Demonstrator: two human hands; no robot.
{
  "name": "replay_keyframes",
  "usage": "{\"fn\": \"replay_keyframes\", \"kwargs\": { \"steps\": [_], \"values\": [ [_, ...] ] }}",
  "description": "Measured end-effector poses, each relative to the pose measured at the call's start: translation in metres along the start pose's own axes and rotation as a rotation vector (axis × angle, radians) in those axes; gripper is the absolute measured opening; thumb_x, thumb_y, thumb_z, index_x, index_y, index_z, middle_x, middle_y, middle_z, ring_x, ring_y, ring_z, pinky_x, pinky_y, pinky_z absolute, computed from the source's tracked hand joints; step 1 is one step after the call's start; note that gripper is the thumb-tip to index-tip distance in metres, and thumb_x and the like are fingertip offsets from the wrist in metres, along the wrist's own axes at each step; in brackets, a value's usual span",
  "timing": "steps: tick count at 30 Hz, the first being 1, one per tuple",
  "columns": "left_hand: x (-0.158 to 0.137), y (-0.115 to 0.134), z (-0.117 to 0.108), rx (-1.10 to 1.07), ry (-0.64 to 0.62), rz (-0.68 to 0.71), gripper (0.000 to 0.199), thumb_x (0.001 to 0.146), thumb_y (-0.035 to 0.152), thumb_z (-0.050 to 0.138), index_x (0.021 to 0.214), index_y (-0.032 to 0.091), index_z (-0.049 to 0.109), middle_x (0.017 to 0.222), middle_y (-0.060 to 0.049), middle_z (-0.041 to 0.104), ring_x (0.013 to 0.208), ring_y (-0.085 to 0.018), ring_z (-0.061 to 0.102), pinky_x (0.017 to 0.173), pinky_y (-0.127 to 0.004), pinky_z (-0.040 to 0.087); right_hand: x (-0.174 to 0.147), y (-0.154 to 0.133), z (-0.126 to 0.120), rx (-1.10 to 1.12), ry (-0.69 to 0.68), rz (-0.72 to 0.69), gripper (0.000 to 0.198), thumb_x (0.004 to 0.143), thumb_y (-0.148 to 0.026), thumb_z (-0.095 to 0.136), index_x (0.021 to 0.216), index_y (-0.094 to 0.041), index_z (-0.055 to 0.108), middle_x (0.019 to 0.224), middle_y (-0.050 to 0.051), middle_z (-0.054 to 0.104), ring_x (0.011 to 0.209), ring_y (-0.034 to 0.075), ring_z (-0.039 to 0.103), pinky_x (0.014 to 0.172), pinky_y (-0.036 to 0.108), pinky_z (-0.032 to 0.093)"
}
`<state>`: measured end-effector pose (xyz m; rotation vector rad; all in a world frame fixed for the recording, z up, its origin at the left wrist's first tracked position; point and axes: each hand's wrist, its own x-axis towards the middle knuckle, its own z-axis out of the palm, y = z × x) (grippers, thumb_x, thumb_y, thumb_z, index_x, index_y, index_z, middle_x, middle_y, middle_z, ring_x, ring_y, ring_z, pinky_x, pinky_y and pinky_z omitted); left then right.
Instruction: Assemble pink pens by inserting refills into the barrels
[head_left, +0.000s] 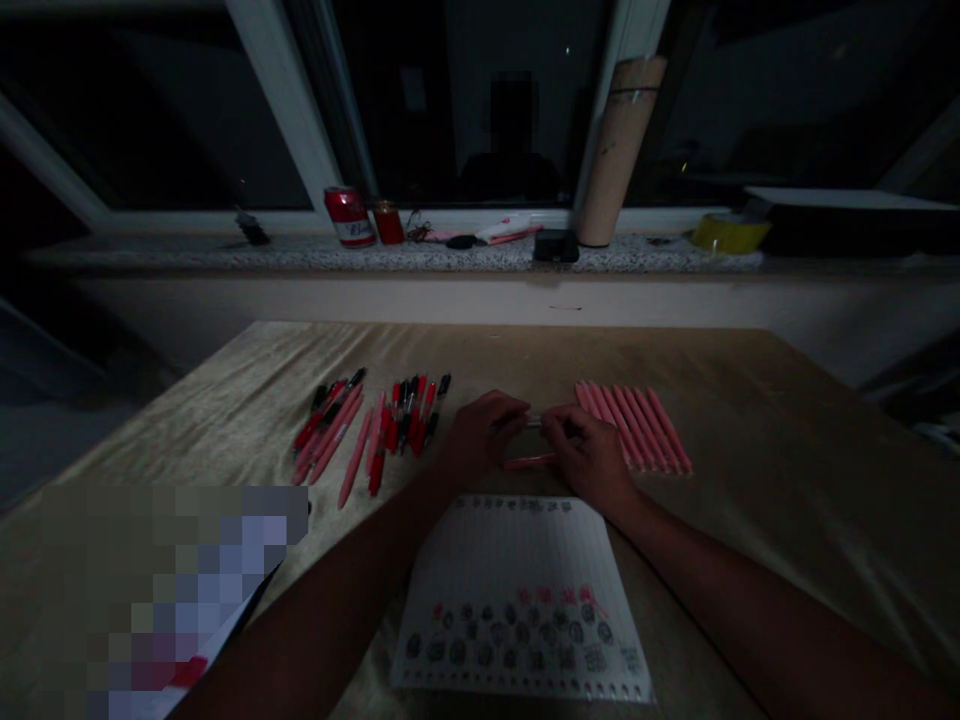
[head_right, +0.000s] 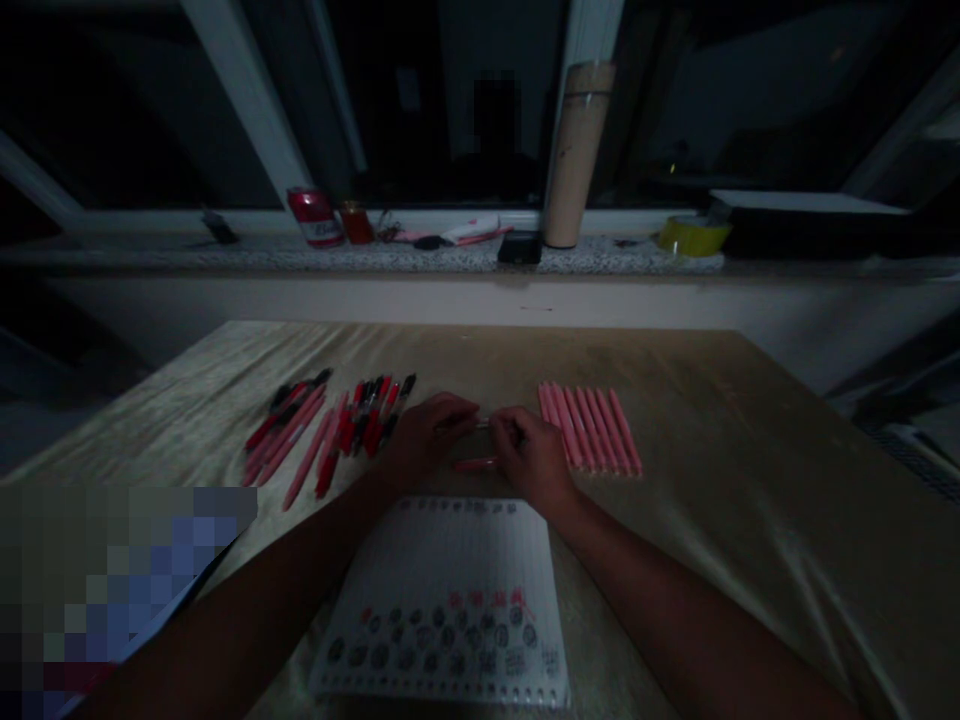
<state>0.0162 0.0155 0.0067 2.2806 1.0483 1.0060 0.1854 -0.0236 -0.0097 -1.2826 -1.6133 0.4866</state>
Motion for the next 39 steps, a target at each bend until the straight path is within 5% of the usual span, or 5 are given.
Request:
{"fn": "replay_keyframes", "kwargs": {
  "steps": [22,39],
  "values": [
    [-0.0005,-0.0059,-0.0011,-0.009,-0.008,0.097,0.013,0.084,0.024,0.054,0.086,0.016,0.064,0.085,-0.003,0.064,0.079,-0.012,0.059,0.072,-0.024,0.047,-0.0011,-0.0002,-0.0005,-0.065,-0.048,-0.024,0.021,0.087,-0.03,0.047,0.083,-0.016,0.062,0.067,0.002,0.062,0.06,0.013,0.056,0.055,0.022,0.041],
    [-0.0022,-0.0005,0.001,-0.128,-0.088,-0.012,0.011,0.078,0.024,0.06,0.086,0.017,0.063,0.086,-0.002,0.062,0.077,-0.012,0.062,0.071,-0.023,0.05,-0.0005,0.0008,-0.0009,-0.097,-0.178,-0.029,0.028,0.092,-0.033,0.039,0.075,-0.017,0.055,0.065,0.001,0.057,0.059,0.013,0.053,0.055,0.023,0.035]
  ]
}}
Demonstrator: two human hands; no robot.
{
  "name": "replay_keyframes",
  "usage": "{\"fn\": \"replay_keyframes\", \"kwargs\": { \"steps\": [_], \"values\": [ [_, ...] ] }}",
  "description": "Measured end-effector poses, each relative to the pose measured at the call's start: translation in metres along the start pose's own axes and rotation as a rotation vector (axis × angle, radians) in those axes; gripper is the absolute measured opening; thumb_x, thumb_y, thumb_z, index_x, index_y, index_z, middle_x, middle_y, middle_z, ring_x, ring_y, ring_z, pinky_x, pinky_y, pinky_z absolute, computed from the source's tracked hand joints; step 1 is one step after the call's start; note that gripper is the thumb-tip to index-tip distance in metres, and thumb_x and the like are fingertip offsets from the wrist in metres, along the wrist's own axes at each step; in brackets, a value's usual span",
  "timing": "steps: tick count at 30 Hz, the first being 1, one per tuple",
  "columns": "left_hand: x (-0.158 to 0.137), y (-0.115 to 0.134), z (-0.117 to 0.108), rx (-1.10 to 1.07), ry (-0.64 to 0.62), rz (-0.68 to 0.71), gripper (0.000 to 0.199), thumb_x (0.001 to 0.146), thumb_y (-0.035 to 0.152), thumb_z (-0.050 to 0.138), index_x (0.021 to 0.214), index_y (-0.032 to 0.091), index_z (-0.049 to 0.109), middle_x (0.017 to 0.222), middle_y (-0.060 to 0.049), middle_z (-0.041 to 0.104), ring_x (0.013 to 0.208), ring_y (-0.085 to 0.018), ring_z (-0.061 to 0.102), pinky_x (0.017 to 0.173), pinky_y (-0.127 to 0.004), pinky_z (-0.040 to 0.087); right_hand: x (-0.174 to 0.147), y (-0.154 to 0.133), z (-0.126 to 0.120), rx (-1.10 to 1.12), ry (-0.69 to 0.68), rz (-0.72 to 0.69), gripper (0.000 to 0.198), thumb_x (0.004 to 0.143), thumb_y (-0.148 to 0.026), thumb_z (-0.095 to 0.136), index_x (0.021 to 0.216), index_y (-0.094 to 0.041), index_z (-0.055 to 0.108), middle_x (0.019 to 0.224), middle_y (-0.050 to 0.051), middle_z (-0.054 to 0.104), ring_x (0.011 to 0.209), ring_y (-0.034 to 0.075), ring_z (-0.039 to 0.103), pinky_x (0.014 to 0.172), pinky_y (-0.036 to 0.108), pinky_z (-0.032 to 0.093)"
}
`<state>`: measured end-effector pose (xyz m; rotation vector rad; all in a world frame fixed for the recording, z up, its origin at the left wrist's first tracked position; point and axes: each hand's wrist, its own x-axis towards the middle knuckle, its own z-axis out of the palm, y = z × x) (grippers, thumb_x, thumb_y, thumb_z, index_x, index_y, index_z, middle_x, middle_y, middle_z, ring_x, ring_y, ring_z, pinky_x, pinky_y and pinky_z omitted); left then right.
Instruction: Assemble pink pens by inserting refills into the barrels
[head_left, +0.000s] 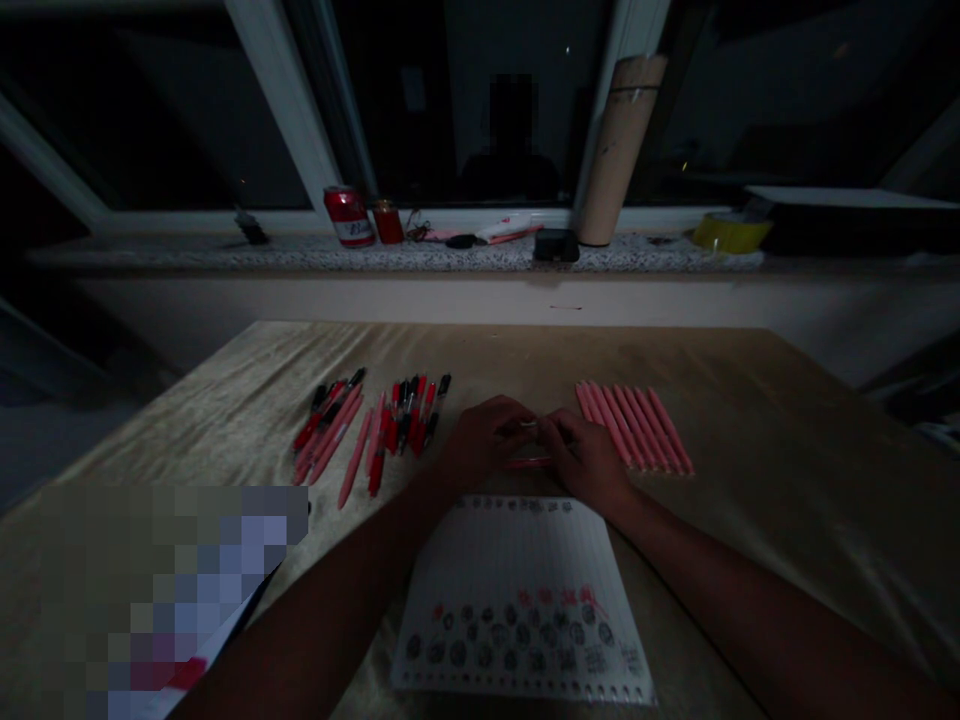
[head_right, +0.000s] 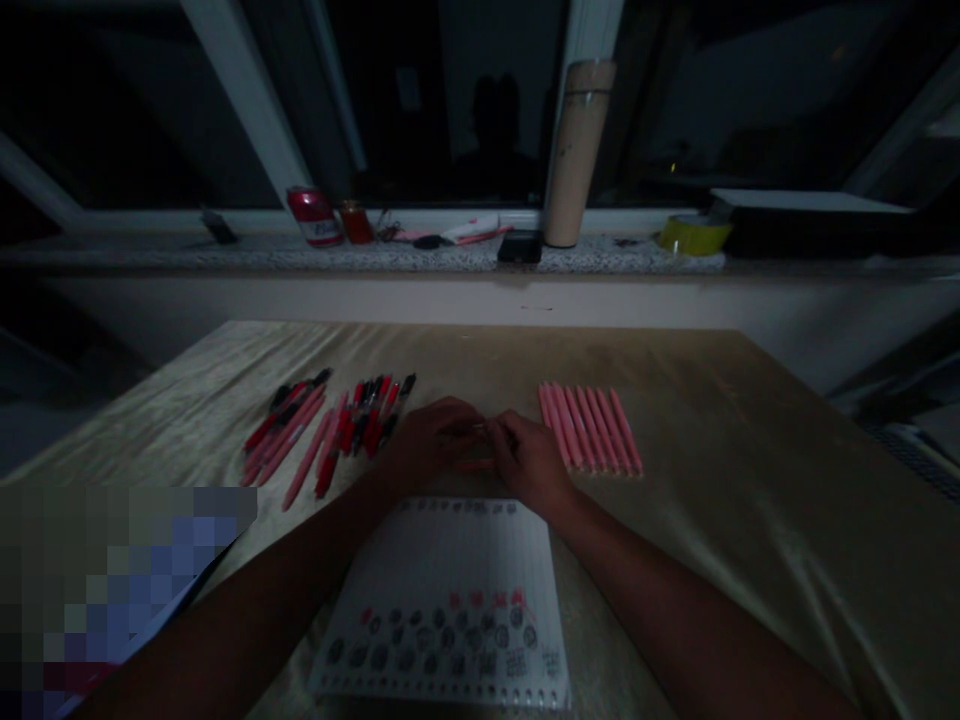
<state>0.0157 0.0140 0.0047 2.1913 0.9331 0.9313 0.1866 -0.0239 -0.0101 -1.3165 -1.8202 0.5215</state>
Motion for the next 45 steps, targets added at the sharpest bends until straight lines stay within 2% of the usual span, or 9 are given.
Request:
{"fn": "replay_keyframes", "kwargs": {
  "steps": [5,16,25,28,32,37,45],
  "values": [
    [0.0002,-0.001,0.0013,0.035,-0.014,0.045,0.013,0.079,0.026,0.059,0.089,0.018,0.062,0.091,-0.003,0.061,0.081,-0.013,0.061,0.073,-0.023,0.05,0.0004,0.0001,0.0005,-0.064,-0.001,-0.026,0.032,0.092,-0.033,0.038,0.066,-0.018,0.049,0.057,-0.002,0.049,0.054,0.011,0.048,0.051,0.023,0.03],
    [-0.001,0.0003,0.005,0.036,-0.02,0.057,0.013,0.081,0.025,0.058,0.092,0.019,0.06,0.09,-0.002,0.062,0.079,-0.012,0.061,0.073,-0.026,0.051,0.0004,0.0004,0.0001,-0.126,-0.018,-0.032,0.034,0.092,-0.033,0.037,0.067,-0.017,0.054,0.058,0.0,0.053,0.053,0.012,0.049,0.051,0.023,0.03],
    [-0.003,0.0004,0.0062,0.034,-0.02,0.077,0.019,0.08,0.022,0.055,0.098,0.019,0.058,0.095,-0.003,0.062,0.085,-0.014,0.061,0.078,-0.029,0.05,0.0002,0.0018,0.002,-0.205,0.001,-0.053,0.037,0.092,-0.034,0.036,0.061,-0.018,0.048,0.056,0.0,0.049,0.051,0.011,0.046,0.05,0.024,0.028],
    [-0.0043,0.0008,0.0067,-0.003,-0.004,0.114,0.022,0.079,0.021,0.055,0.101,0.018,0.057,0.097,-0.005,0.061,0.085,-0.015,0.061,0.077,-0.03,0.051,0.0002,0.0011,0.0012,-0.209,0.012,-0.064,0.038,0.092,-0.035,0.036,0.06,-0.018,0.047,0.055,0.0,0.048,0.05,0.011,0.045,0.05,0.024,0.028],
    [-0.0032,0.0011,0.0047,-0.051,0.053,0.15,0.017,0.082,0.018,0.048,0.095,0.017,0.059,0.093,-0.006,0.061,0.085,-0.014,0.059,0.077,-0.029,0.05,0.0004,-0.001,-0.0001,-0.18,0.009,-0.059,0.04,0.093,-0.036,0.035,0.059,-0.018,0.048,0.054,0.0,0.048,0.05,0.011,0.045,0.049,0.024,0.028],
    [-0.0004,0.0004,0.0015,-0.187,0.085,0.044,0.011,0.078,0.018,0.052,0.083,0.016,0.061,0.084,-0.005,0.061,0.079,-0.013,0.059,0.072,-0.026,0.049,-0.0006,-0.0022,0.0011,-0.124,-0.027,-0.073,0.039,0.093,-0.038,0.036,0.061,-0.018,0.049,0.054,-0.001,0.047,0.051,0.011,0.046,0.05,0.024,0.029],
    [-0.0002,-0.0076,0.0031,-0.446,0.095,-0.171,0.011,0.073,0.021,0.061,0.081,0.013,0.062,0.078,-0.004,0.066,0.075,-0.014,0.063,0.072,-0.027,0.051,-0.0013,-0.0036,0.0003,-0.036,-0.071,-0.079,0.032,0.092,-0.033,0.039,0.073,-0.016,0.058,0.065,0.002,0.056,0.059,0.013,0.052,0.055,0.024,0.035]
  ]
}}
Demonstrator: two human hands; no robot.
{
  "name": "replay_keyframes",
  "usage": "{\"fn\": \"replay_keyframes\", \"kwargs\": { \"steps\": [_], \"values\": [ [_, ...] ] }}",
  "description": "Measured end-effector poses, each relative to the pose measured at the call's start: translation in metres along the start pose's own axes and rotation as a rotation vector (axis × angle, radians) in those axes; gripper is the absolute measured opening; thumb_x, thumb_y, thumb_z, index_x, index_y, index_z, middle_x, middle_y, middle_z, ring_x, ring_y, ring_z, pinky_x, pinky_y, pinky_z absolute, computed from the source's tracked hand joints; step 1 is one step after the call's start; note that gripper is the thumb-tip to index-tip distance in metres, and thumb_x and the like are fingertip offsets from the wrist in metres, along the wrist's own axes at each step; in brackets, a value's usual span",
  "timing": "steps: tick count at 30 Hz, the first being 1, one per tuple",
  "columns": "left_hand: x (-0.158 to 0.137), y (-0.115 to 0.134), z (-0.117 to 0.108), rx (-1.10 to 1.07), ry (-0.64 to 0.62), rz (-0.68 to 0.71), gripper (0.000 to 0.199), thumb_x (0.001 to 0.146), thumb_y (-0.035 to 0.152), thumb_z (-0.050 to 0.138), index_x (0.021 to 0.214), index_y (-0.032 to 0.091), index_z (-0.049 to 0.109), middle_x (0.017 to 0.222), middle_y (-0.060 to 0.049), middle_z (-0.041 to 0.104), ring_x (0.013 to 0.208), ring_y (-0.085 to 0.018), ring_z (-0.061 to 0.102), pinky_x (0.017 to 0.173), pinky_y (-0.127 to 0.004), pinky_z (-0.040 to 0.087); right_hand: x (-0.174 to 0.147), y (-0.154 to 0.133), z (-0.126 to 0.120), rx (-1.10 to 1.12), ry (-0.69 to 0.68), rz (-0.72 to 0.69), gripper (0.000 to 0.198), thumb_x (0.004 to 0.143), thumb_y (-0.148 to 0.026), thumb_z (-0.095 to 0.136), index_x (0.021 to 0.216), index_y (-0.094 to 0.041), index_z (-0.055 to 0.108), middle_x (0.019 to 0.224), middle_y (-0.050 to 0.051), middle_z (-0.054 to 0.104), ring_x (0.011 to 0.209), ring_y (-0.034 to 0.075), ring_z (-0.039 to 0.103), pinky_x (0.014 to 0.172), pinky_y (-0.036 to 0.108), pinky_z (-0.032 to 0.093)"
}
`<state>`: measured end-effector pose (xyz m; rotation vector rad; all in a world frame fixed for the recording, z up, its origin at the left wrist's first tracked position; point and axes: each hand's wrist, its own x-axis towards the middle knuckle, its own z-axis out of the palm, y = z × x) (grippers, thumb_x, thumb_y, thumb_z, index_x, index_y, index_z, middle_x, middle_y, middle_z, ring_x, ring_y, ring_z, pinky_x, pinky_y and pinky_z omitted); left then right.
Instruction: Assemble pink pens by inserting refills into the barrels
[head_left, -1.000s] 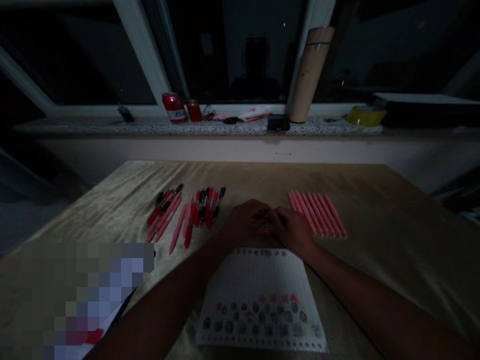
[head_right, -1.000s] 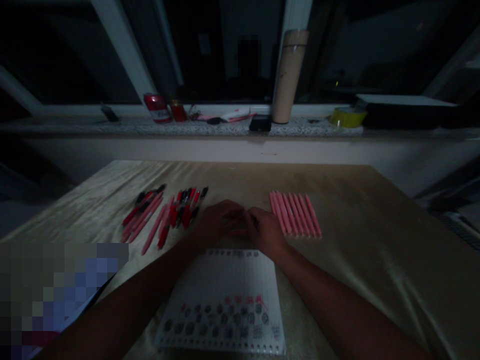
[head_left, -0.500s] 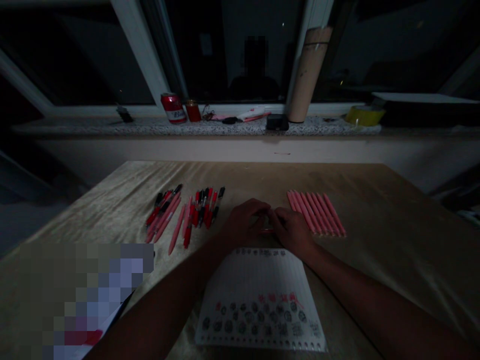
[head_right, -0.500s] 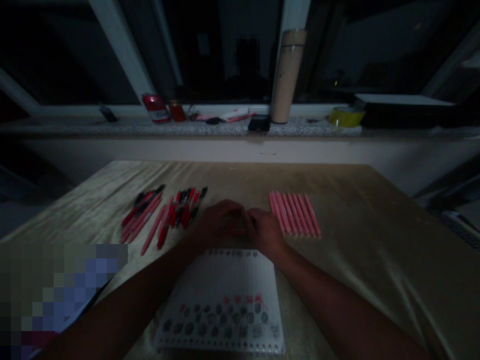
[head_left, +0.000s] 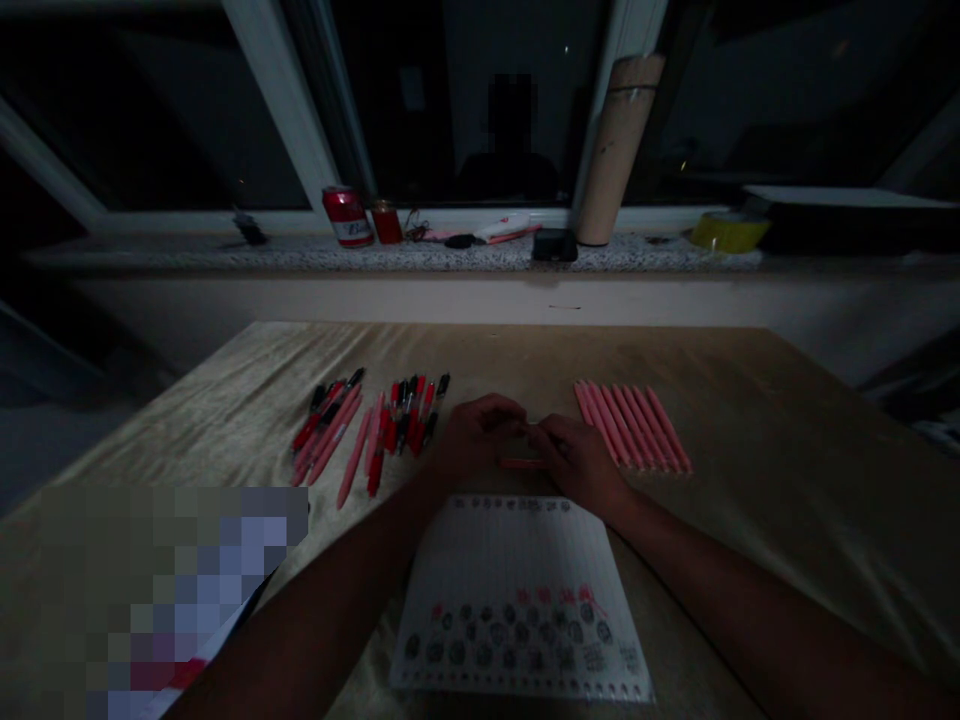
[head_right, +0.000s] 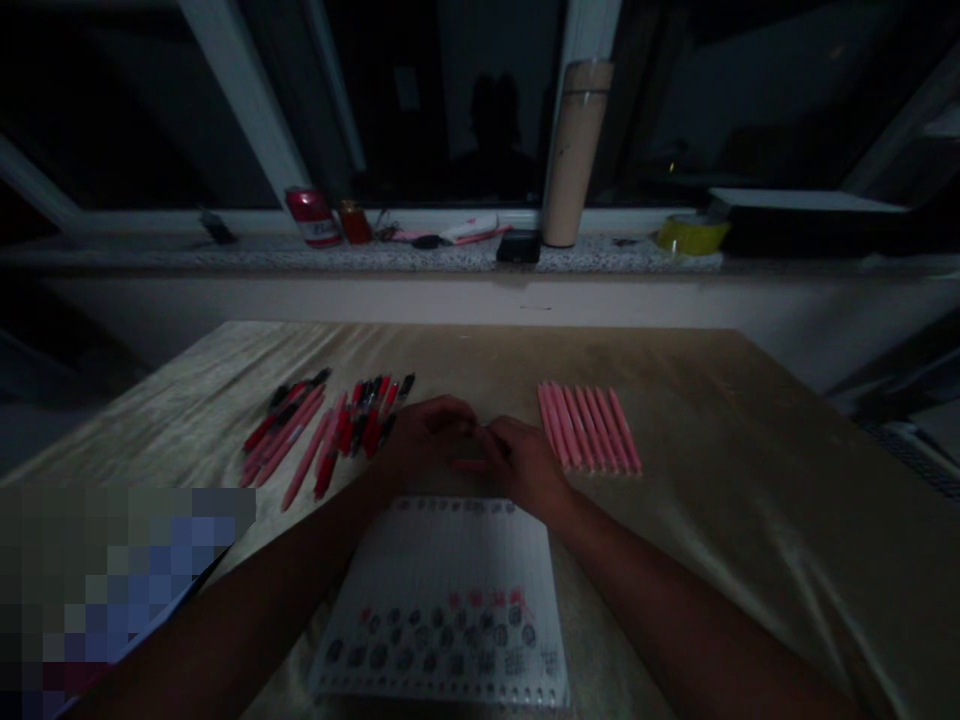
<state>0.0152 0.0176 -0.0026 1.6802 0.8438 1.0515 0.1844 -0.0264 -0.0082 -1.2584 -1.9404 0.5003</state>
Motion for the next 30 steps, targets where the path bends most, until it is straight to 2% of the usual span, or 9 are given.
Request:
{"fn": "replay_keyframes", "kwargs": {
  "steps": [5,11,15,23,27,30],
  "values": [
    [0.0016,-0.0026,-0.0021,-0.101,0.005,-0.065,0.018,0.073,0.028,0.065,0.083,0.012,0.063,0.074,-0.005,0.067,0.069,-0.014,0.064,0.068,-0.027,0.052,0.0008,-0.0031,-0.0028,0.103,0.004,-0.018,0.029,0.092,-0.033,0.04,0.082,-0.017,0.061,0.077,0.005,0.062,0.071,0.015,0.058,0.064,0.025,0.042],
    [0.0009,0.0016,-0.0052,-0.029,-0.011,-0.117,0.022,0.072,0.031,0.066,0.083,0.012,0.068,0.07,-0.005,0.069,0.065,-0.014,0.063,0.064,-0.026,0.052,0.0002,-0.0055,-0.0047,0.153,0.025,-0.056,0.027,0.093,-0.031,0.038,0.081,-0.018,0.059,0.079,0.005,0.062,0.073,0.015,0.059,0.067,0.026,0.043],
    [0.0005,0.0001,-0.0056,-0.023,-0.003,-0.15,0.024,0.067,0.03,0.071,0.083,0.013,0.069,0.075,-0.005,0.071,0.066,-0.015,0.065,0.065,-0.026,0.053,-0.0007,-0.0031,-0.0037,0.088,0.025,-0.027,0.03,0.093,-0.034,0.036,0.076,-0.018,0.056,0.073,0.004,0.059,0.067,0.015,0.057,0.062,0.025,0.041],
    [-0.0007,-0.0026,-0.0039,0.019,-0.047,-0.131,0.025,0.067,0.033,0.071,0.082,0.013,0.07,0.076,-0.005,0.071,0.066,-0.014,0.064,0.061,-0.023,0.051,-0.0003,0.0013,-0.0016,0.019,0.025,0.017,0.038,0.093,-0.035,0.033,0.063,-0.019,0.048,0.056,-0.001,0.048,0.053,0.012,0.047,0.052,0.024,0.033],
    [0.0001,0.0018,-0.0026,0.007,0.014,-0.101,0.022,0.069,0.031,0.069,0.08,0.012,0.068,0.07,-0.004,0.069,0.063,-0.013,0.063,0.059,-0.023,0.05,-0.0003,0.0032,-0.0027,-0.012,-0.006,-0.019,0.042,0.095,-0.034,0.028,0.068,-0.018,0.054,0.06,0.001,0.052,0.057,0.013,0.049,0.056,0.025,0.034],
    [0.0012,0.0052,-0.0029,-0.036,0.116,-0.079,0.02,0.07,0.031,0.068,0.076,0.012,0.065,0.069,-0.005,0.069,0.062,-0.013,0.063,0.06,-0.024,0.051,0.001,0.0,-0.0047,-0.115,-0.125,-0.116,0.037,0.093,-0.035,0.036,0.071,-0.018,0.06,0.065,0.003,0.057,0.063,0.015,0.051,0.061,0.027,0.034]
  ]
}}
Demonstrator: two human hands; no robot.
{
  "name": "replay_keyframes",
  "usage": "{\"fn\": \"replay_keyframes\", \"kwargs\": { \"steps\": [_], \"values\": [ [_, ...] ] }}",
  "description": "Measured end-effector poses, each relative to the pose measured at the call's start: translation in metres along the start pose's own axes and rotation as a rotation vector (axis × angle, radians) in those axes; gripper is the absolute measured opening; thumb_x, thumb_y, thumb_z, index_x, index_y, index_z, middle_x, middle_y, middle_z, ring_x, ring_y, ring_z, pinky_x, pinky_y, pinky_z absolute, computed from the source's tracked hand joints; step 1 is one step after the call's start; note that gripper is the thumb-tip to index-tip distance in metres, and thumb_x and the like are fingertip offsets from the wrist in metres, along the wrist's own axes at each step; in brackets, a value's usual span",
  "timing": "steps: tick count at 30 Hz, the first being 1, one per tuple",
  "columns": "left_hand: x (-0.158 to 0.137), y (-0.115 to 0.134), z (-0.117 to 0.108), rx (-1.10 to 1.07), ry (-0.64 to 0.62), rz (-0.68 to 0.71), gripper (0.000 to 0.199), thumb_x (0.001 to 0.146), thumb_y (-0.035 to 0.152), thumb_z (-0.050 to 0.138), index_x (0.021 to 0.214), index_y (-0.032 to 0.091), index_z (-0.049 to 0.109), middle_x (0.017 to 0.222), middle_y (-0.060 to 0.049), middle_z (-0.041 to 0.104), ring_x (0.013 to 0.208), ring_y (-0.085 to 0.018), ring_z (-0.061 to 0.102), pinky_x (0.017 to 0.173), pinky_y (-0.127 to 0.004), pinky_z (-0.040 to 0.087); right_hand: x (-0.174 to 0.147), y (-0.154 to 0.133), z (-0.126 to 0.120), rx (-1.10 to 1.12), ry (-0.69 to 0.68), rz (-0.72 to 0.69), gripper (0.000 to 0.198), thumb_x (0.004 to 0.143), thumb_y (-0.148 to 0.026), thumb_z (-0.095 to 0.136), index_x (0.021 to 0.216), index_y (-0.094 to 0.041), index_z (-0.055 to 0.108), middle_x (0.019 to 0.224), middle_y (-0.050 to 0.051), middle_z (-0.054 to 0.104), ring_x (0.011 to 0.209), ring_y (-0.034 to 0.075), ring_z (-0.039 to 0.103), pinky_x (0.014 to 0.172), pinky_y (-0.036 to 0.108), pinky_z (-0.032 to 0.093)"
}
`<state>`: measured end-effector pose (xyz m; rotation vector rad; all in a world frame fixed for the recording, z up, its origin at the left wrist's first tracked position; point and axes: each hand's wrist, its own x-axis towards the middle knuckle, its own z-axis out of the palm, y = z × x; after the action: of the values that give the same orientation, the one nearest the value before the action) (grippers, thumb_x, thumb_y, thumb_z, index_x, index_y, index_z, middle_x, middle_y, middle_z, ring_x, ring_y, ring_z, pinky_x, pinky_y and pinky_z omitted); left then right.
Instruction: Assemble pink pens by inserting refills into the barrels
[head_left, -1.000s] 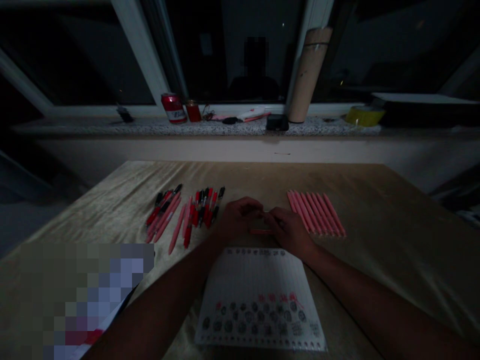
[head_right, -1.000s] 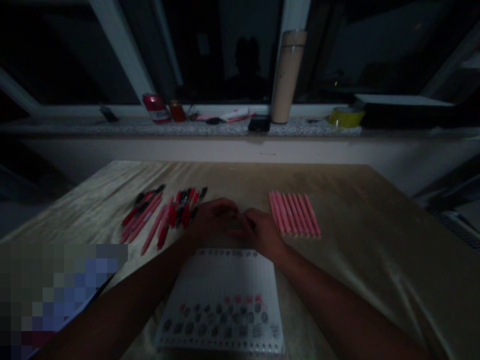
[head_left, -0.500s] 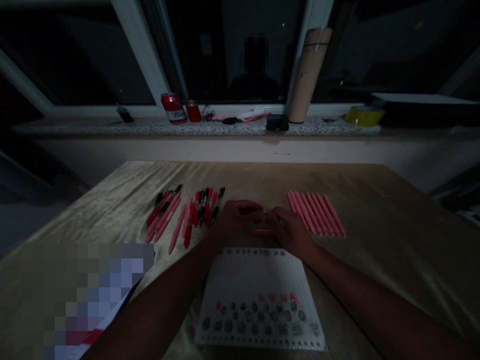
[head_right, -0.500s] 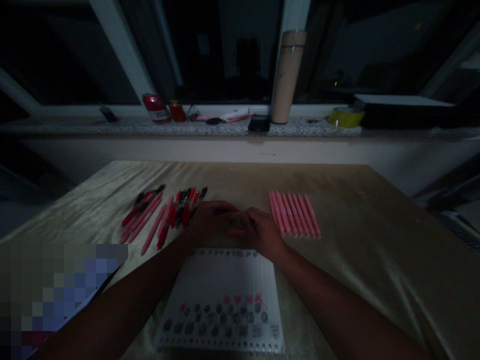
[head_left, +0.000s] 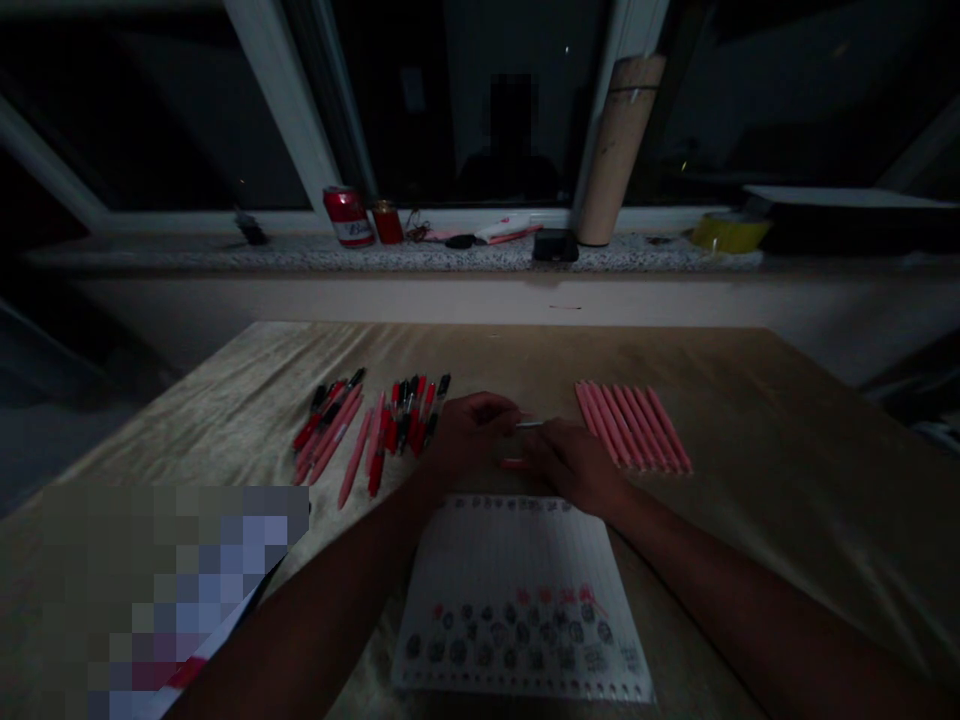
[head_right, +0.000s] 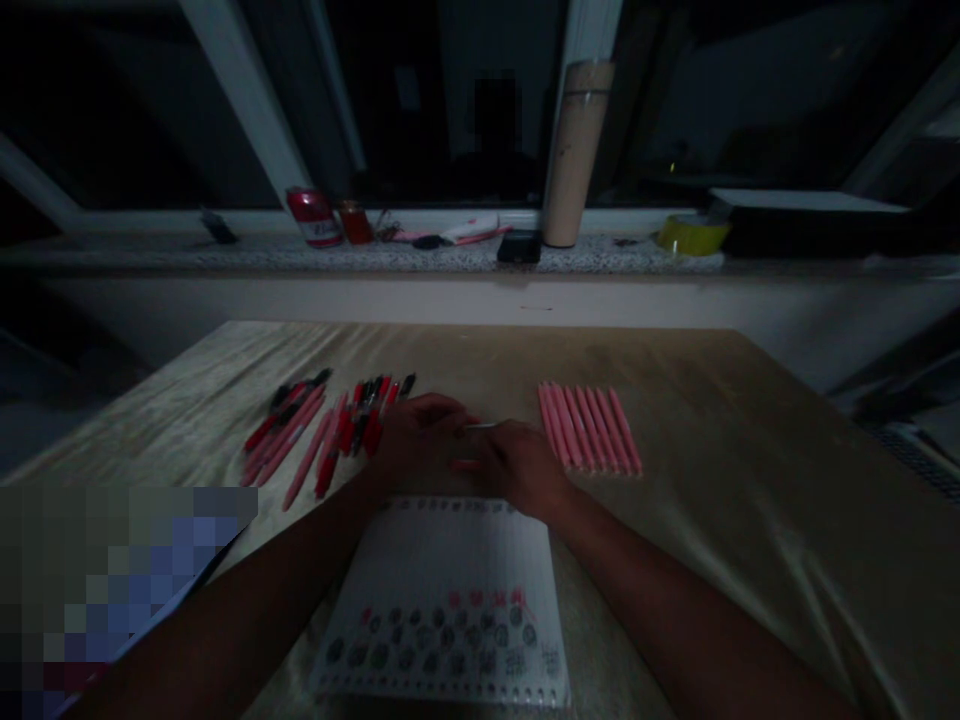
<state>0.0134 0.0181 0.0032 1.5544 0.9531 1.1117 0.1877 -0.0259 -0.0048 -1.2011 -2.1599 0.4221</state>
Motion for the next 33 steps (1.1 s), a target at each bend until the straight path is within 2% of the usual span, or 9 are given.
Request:
{"fn": "replay_keyframes", "kwargs": {
  "steps": [3,5,11,14,18,20,26,29,33],
  "values": [
    [0.0007,-0.0001,-0.0008,-0.102,0.061,0.001,0.021,0.071,0.032,0.068,0.076,0.012,0.062,0.067,-0.004,0.069,0.066,-0.016,0.067,0.062,-0.026,0.052,0.0013,-0.0043,-0.0007,-0.063,-0.109,-0.109,0.024,0.083,-0.04,0.055,0.076,-0.019,0.064,0.073,0.004,0.061,0.073,0.017,0.053,0.068,0.029,0.035],
    [0.0008,-0.0018,-0.0009,-0.146,0.078,0.0,0.022,0.071,0.032,0.068,0.076,0.013,0.06,0.066,-0.003,0.068,0.068,-0.018,0.068,0.063,-0.027,0.053,0.0012,-0.0057,0.0007,-0.077,-0.136,-0.154,0.022,0.078,-0.041,0.062,0.081,-0.02,0.065,0.082,0.005,0.063,0.082,0.019,0.054,0.074,0.031,0.035],
    [-0.0007,-0.0061,0.0,-0.08,0.072,0.027,0.023,0.072,0.034,0.067,0.079,0.014,0.06,0.075,-0.006,0.071,0.071,-0.018,0.068,0.065,-0.027,0.054,0.001,-0.0035,0.0075,-0.155,-0.124,-0.16,0.027,0.087,-0.039,0.051,0.074,-0.018,0.062,0.077,0.006,0.062,0.08,0.019,0.054,0.072,0.03,0.036],
    [-0.0017,-0.0055,0.0002,-0.046,0.065,0.037,0.023,0.072,0.034,0.067,0.079,0.013,0.061,0.078,-0.007,0.072,0.072,-0.017,0.068,0.067,-0.027,0.054,0.0027,-0.0044,0.0076,-0.176,-0.106,-0.087,0.028,0.09,-0.037,0.046,0.079,-0.017,0.062,0.078,0.007,0.063,0.077,0.019,0.055,0.07,0.03,0.037],
    [-0.0028,-0.004,0.0005,-0.056,0.095,0.04,0.022,0.071,0.034,0.069,0.076,0.014,0.061,0.074,-0.005,0.071,0.069,-0.016,0.067,0.065,-0.026,0.054,0.0031,-0.0053,0.0062,-0.049,-0.032,0.105,0.026,0.094,-0.029,0.037,0.108,-0.02,0.056,0.093,0.009,0.066,0.081,0.019,0.061,0.068,0.029,0.04],
    [-0.0028,-0.0044,0.0005,-0.054,0.119,0.044,0.021,0.07,0.033,0.069,0.076,0.014,0.061,0.071,-0.004,0.071,0.066,-0.015,0.067,0.063,-0.025,0.053,0.002,-0.0048,0.0058,0.011,0.015,0.163,0.026,0.094,-0.028,0.035,0.112,-0.021,0.052,0.097,0.008,0.067,0.081,0.019,0.063,0.066,0.028,0.041],
    [-0.0012,-0.0064,0.0003,-0.064,0.123,0.045,0.022,0.069,0.034,0.07,0.073,0.014,0.061,0.069,-0.003,0.07,0.064,-0.014,0.066,0.059,-0.024,0.052,-0.0011,-0.0064,0.0037,0.054,0.103,0.133,0.026,0.094,-0.032,0.036,0.107,-0.02,0.054,0.09,0.007,0.068,0.075,0.018,0.063,0.063,0.027,0.041],
    [-0.0015,-0.004,0.0002,-0.051,0.109,0.046,0.021,0.069,0.033,0.07,0.072,0.014,0.061,0.069,-0.003,0.07,0.061,-0.013,0.064,0.057,-0.022,0.051,-0.001,-0.0067,0.0026,0.051,0.128,0.17,0.028,0.094,-0.035,0.035,0.104,-0.019,0.055,0.083,0.007,0.068,0.072,0.019,0.063,0.061,0.027,0.041],
    [-0.0026,0.0011,0.0003,-0.029,0.085,0.062,0.019,0.068,0.03,0.07,0.067,0.014,0.061,0.059,0.0,0.065,0.054,-0.01,0.06,0.052,-0.02,0.047,-0.0001,-0.0063,0.0011,0.07,0.177,0.224,0.03,0.095,-0.035,0.031,0.097,-0.02,0.056,0.081,0.006,0.068,0.074,0.02,0.064,0.062,0.027,0.041]
  ]
}}
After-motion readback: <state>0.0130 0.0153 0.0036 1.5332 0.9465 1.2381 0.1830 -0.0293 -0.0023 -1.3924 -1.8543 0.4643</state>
